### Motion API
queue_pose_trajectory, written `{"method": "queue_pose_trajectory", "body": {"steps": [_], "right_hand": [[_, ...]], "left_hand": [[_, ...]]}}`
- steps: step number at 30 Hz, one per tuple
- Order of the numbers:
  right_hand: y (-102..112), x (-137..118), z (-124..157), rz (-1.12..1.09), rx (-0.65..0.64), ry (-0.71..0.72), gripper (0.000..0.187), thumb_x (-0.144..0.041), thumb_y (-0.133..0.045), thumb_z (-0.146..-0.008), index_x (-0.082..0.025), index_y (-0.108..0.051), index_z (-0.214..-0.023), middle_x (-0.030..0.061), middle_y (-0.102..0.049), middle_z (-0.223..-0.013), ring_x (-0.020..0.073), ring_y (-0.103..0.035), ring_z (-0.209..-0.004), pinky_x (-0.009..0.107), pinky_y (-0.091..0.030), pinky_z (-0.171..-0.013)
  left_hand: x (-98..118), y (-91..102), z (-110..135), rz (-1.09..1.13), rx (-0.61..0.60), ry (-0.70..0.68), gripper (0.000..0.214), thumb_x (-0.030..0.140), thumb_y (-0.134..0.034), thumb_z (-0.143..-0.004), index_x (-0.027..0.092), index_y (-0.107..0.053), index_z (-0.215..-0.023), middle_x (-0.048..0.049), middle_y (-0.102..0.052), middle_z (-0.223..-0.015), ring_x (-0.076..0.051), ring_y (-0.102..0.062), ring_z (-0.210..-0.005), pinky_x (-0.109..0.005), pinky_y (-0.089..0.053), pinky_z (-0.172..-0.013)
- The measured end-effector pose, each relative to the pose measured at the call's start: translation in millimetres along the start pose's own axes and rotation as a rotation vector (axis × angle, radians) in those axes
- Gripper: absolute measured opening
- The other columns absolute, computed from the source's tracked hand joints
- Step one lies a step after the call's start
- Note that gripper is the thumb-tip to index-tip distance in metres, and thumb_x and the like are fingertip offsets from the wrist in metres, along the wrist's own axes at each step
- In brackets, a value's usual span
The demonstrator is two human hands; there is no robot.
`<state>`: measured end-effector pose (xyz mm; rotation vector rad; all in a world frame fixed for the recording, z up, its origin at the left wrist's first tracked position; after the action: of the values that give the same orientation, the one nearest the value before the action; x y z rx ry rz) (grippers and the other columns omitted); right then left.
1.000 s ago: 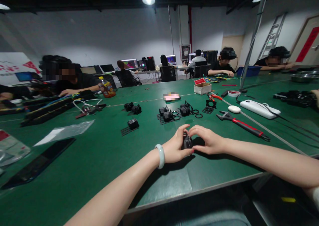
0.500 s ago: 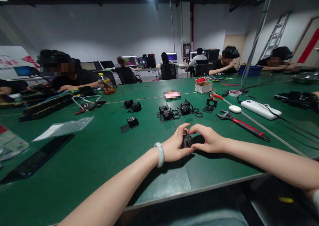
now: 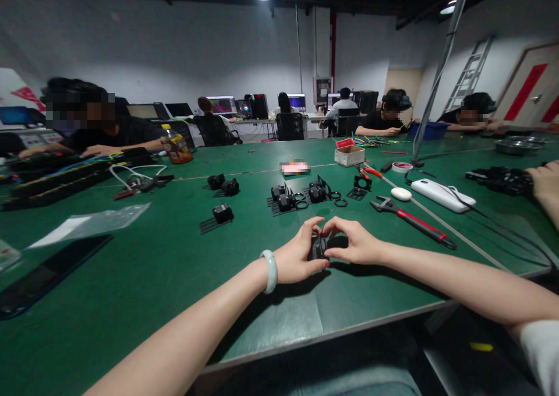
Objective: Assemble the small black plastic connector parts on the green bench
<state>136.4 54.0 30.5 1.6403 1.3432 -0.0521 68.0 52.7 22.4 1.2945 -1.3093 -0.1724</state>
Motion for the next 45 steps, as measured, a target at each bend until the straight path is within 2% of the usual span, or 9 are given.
{"method": "queue_pose_trajectory", "body": {"steps": [15, 21, 26, 31, 37, 45], "right_hand": [[-5.8, 7.4, 1.8, -0.106, -0.037, -0.069, 0.026, -0.025, -0.057, -0.066, -0.015, -0.048, -0.089, 0.0033, -0.056, -0.082, 0.0136, -0.053, -0.072, 0.026, -0.042, -0.064], [-4.2, 0.3, 2.3, 0.043, -0.039, 0.031, 0.027, -0.022, -0.056, -0.067, -0.016, -0.047, -0.092, 0.0045, -0.053, -0.086, 0.0151, -0.049, -0.076, 0.028, -0.04, -0.069], [0.3, -12.8, 3.2, 0.066, -0.022, 0.151, 0.037, -0.023, -0.06, -0.063, -0.017, -0.044, -0.096, 0.0071, -0.049, -0.093, 0.0179, -0.046, -0.087, 0.031, -0.039, -0.075], [-4.5, -24.0, 6.8, 0.109, -0.075, 0.262, 0.037, -0.02, -0.057, -0.065, -0.017, -0.043, -0.1, 0.0097, -0.046, -0.1, 0.0191, -0.042, -0.096, 0.034, -0.037, -0.081], [-8.1, -24.0, 8.6, 0.157, -0.102, 0.281, 0.035, -0.02, -0.054, -0.068, -0.016, -0.042, -0.101, 0.0102, -0.046, -0.099, 0.0185, -0.041, -0.096, 0.033, -0.038, -0.081], [-6.4, -23.6, 7.6, 0.182, -0.074, 0.279, 0.034, -0.021, -0.054, -0.068, -0.017, -0.042, -0.1, 0.01, -0.047, -0.098, 0.019, -0.043, -0.094, 0.034, -0.039, -0.079]], "left_hand": [[2.2, -2.5, 0.6, -0.015, -0.021, -0.008, 0.073, 0.02, -0.055, -0.064, 0.017, -0.009, -0.12, -0.0086, -0.037, -0.103, -0.019, -0.04, -0.096, -0.038, -0.033, -0.085], [0.3, -1.3, -0.2, -0.012, -0.005, 0.001, 0.073, 0.021, -0.056, -0.064, 0.017, -0.01, -0.12, -0.0095, -0.036, -0.106, -0.02, -0.04, -0.098, -0.04, -0.031, -0.087], [2.1, -0.2, -0.2, -0.004, 0.003, -0.004, 0.071, 0.021, -0.056, -0.063, 0.018, -0.012, -0.119, -0.0097, -0.036, -0.108, -0.02, -0.041, -0.096, -0.04, -0.033, -0.085], [3.2, -0.5, 0.4, 0.002, 0.008, -0.018, 0.072, 0.021, -0.056, -0.064, 0.017, -0.012, -0.12, -0.0099, -0.036, -0.107, -0.02, -0.04, -0.099, -0.039, -0.032, -0.087], [4.1, -1.9, 0.1, 0.001, -0.001, -0.029, 0.071, 0.021, -0.056, -0.064, 0.016, -0.011, -0.12, -0.0093, -0.037, -0.105, -0.02, -0.04, -0.099, -0.038, -0.032, -0.087], [3.6, -1.7, 0.2, 0.003, -0.003, -0.027, 0.072, 0.02, -0.055, -0.064, 0.016, -0.011, -0.12, -0.0093, -0.037, -0.106, -0.019, -0.04, -0.098, -0.038, -0.032, -0.087]]}}
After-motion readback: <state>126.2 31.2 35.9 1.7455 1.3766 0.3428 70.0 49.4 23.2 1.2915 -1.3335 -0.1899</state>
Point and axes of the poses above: each hand's wrist, its own z-axis away from the middle knuckle, its own y-axis out of the back of the hand, x = y × z, the point moved 9 cm from there along -z, towards the middle knuckle
